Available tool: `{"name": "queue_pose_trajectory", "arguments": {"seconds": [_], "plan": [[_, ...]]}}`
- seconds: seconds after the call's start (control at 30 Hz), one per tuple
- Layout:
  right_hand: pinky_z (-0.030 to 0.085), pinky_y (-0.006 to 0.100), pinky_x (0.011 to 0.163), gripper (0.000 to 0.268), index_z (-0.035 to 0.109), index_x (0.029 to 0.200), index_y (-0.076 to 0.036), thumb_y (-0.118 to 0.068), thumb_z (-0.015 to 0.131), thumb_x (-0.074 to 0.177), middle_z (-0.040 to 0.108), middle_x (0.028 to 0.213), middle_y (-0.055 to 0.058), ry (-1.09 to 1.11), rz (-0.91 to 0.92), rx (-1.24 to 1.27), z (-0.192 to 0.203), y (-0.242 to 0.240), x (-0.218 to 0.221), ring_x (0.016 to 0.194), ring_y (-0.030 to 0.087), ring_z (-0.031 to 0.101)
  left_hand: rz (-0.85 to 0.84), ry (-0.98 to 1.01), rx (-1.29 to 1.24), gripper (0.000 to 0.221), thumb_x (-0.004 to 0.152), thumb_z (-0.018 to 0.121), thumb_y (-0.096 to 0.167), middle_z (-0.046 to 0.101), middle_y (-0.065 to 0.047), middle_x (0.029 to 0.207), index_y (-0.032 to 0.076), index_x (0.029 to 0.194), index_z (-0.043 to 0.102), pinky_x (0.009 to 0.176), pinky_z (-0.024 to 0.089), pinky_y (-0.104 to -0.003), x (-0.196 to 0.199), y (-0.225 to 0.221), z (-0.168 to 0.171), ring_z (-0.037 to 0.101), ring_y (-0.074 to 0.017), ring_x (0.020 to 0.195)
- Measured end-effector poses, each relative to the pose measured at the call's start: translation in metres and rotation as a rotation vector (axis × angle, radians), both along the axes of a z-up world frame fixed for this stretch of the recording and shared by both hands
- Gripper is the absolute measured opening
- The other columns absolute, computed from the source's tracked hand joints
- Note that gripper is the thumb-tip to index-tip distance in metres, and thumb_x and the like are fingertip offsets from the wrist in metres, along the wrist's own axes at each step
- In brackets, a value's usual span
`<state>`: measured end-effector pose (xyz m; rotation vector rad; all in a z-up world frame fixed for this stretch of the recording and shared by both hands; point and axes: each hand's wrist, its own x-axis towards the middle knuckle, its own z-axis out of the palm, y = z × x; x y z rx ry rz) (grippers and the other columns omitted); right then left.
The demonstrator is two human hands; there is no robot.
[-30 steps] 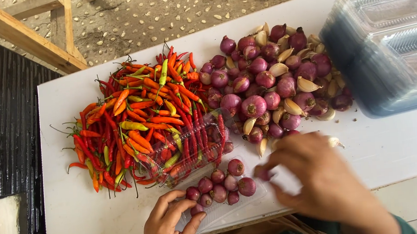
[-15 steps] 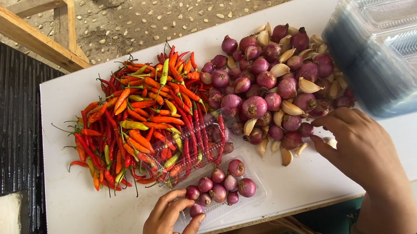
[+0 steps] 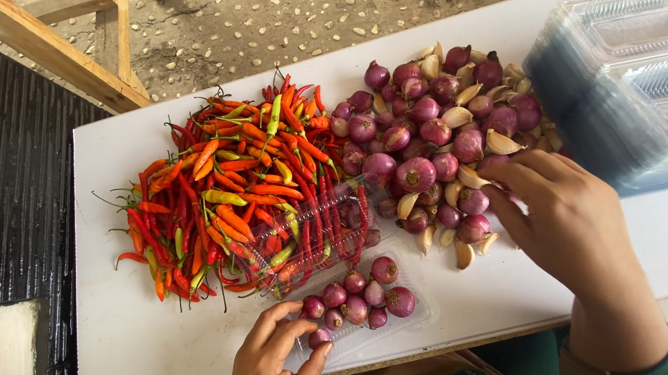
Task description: The person places small red onions from a pile on a table into a clear plastic container by hand.
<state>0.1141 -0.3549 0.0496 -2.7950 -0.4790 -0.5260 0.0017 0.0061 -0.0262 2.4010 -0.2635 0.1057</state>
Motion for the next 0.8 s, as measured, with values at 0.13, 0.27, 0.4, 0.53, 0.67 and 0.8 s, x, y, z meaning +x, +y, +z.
{"name": "queue_pose_trajectory", "arguments": {"seconds": [0.13,0.27,0.4,0.53,0.67,0.8], "plan": [[0.055,0.04,0.074,0.013,0.076,0.107,-0.015,-0.023,0.073,0.097,0.071,0.107,0.004,-0.01,0.105,-0.014,0.0,0.021,0.02,0.089,0.027,0.067,0.009,0.019,-0.009,0.02,0.077,0.081,0.033,0.07,0.002,0.12,0.022,0.094,0.078,0.083,0.058,-0.033,-0.001,0.001,-0.001,0.072,-0.0156,0.103],[0.051,0.045,0.092,0.043,0.071,0.124,-0.016,-0.042,0.072,0.088,0.062,0.122,0.009,-0.034,0.138,-0.168,-0.007,0.041,0.029,0.1,0.032,0.06,-0.025,-0.02,-0.024,0.019,0.079,0.081,0.03,0.068,0.0,0.12,0.021,0.095,0.076,0.082,0.058,-0.033,0.0,0.001,-0.001,0.072,-0.0166,0.102],[0.049,0.047,0.097,0.067,0.062,0.136,-0.02,-0.056,0.074,0.081,0.056,0.133,0.008,-0.058,0.016,-0.334,-0.027,0.052,0.034,0.11,0.031,0.057,-0.023,-0.032,-0.013,0.021,0.08,0.08,0.033,0.068,0.0,0.121,0.021,0.097,0.075,0.083,0.058,-0.034,-0.001,0.001,-0.004,0.071,-0.017,0.103],[0.046,0.048,0.099,0.055,0.067,0.129,-0.017,-0.051,0.074,0.085,0.057,0.13,0.008,-0.061,0.057,-0.249,-0.023,0.044,0.036,0.111,0.033,0.056,-0.034,-0.018,-0.013,0.023,0.08,0.08,0.034,0.067,0.001,0.122,0.021,0.098,0.075,0.084,0.057,-0.034,-0.001,0.003,-0.007,0.07,-0.0174,0.105],[0.046,0.047,0.086,0.054,0.067,0.136,-0.007,-0.041,0.074,0.095,0.067,0.126,0.015,-0.081,0.04,-0.043,-0.006,0.023,0.041,0.107,0.035,0.062,-0.021,-0.014,-0.034,0.021,0.081,0.08,0.032,0.067,0.0,0.121,0.02,0.097,0.075,0.081,0.058,-0.034,-0.001,0.0,-0.002,0.071,-0.017,0.102],[0.044,0.055,0.083,0.049,0.06,0.138,-0.007,-0.032,0.071,0.097,0.069,0.124,0.015,-0.012,-0.191,0.004,-0.01,0.006,0.044,0.11,0.048,0.059,-0.023,0.018,-0.028,0.023,0.08,0.08,0.034,0.067,0.0,0.124,0.02,0.098,0.076,0.082,0.058,-0.035,-0.003,0.003,-0.007,0.07,-0.0176,0.106]]}}
